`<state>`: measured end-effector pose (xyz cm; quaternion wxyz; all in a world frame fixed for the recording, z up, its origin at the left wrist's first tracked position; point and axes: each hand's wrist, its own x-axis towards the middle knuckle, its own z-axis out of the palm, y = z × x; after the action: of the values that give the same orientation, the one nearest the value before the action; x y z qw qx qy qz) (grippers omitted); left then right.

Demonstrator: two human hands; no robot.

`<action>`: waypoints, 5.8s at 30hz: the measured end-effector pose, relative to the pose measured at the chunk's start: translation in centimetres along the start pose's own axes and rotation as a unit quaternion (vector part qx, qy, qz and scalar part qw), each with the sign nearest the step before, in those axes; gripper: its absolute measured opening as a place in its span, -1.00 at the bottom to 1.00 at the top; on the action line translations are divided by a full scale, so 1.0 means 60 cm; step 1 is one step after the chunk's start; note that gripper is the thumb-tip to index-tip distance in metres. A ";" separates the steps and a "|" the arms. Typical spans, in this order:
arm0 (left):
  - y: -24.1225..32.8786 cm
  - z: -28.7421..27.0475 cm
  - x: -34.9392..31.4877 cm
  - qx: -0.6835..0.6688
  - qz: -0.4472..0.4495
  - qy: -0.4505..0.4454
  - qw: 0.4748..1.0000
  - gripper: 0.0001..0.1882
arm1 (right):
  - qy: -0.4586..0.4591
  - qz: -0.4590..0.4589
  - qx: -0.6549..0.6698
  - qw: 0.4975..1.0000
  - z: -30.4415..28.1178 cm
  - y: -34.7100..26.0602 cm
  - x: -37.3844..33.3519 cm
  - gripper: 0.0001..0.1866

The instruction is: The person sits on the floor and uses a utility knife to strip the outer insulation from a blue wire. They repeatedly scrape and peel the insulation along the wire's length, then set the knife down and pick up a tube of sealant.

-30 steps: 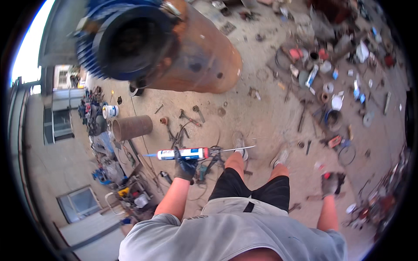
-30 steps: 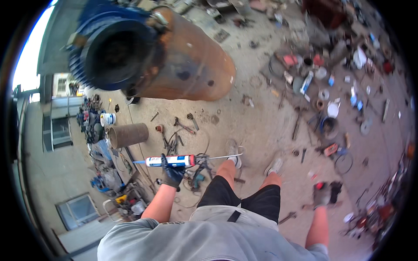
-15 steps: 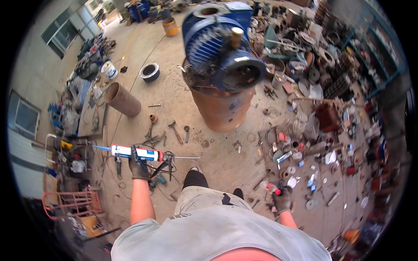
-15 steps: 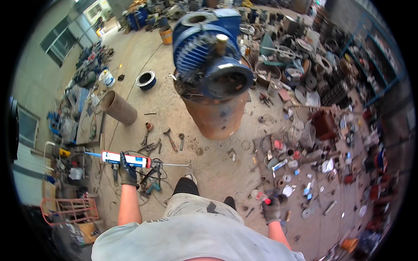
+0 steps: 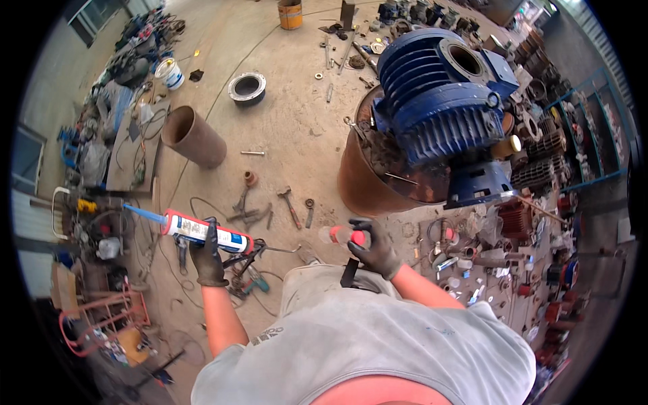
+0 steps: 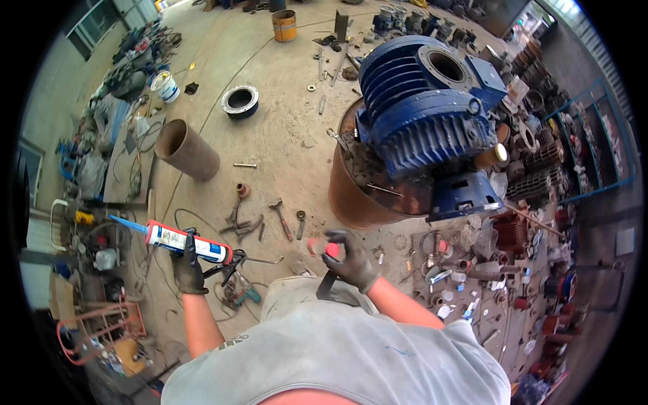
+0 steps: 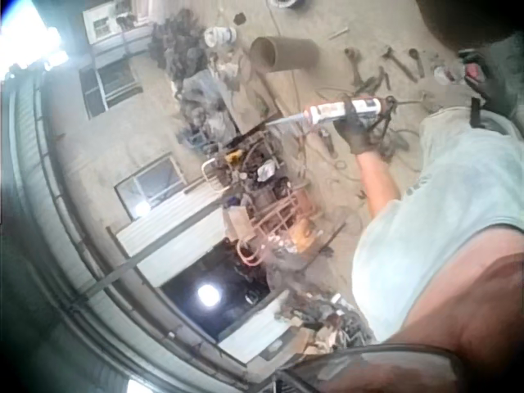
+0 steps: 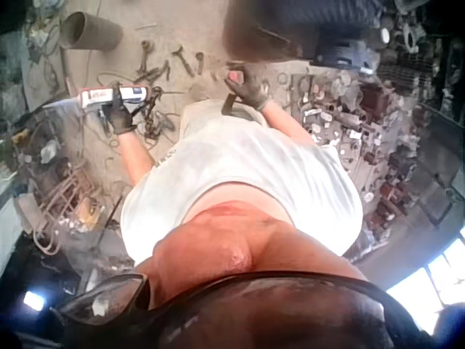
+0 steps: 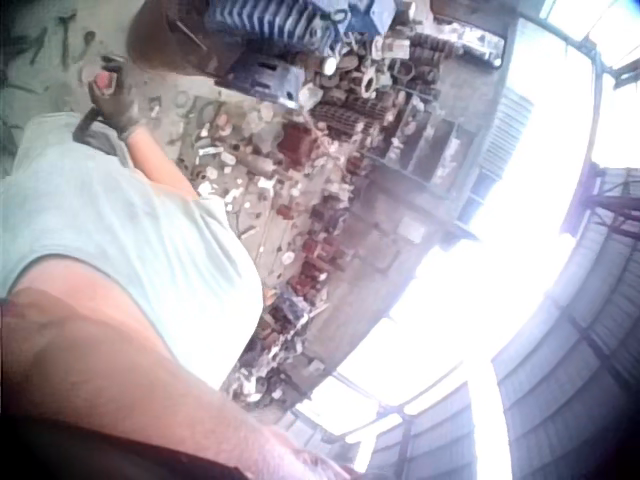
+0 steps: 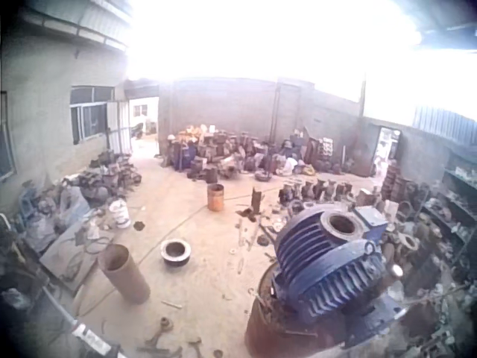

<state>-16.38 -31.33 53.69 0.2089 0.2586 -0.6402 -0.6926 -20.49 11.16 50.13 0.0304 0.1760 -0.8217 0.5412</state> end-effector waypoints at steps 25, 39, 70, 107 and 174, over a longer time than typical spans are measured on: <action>0.231 0.612 1.149 0.230 0.002 -0.198 0.953 -0.48 | -0.022 -0.112 0.206 0.972 0.267 0.086 1.385 -0.30; 0.190 1.241 1.514 0.240 0.102 -0.785 0.562 -0.40 | 0.038 0.061 0.270 0.960 0.004 0.279 1.690 0.05; -0.183 1.716 1.430 0.310 0.307 -0.889 0.137 -0.32 | 0.572 0.371 0.030 0.731 -0.008 0.548 1.677 -0.28; -0.944 2.340 2.345 0.600 0.334 -0.690 -0.229 -0.45 | 0.792 0.587 0.080 0.147 0.583 0.896 2.479 -0.27; -0.674 1.463 2.210 -0.177 0.101 -0.975 0.084 -0.50 | 0.952 0.201 -0.200 -0.115 1.502 1.015 2.275 -0.56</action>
<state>-172.90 -41.52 5.53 -0.4915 -0.7554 -0.1607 -0.4024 -155.23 -83.47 -7.74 -0.7051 0.7069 0.0202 0.0532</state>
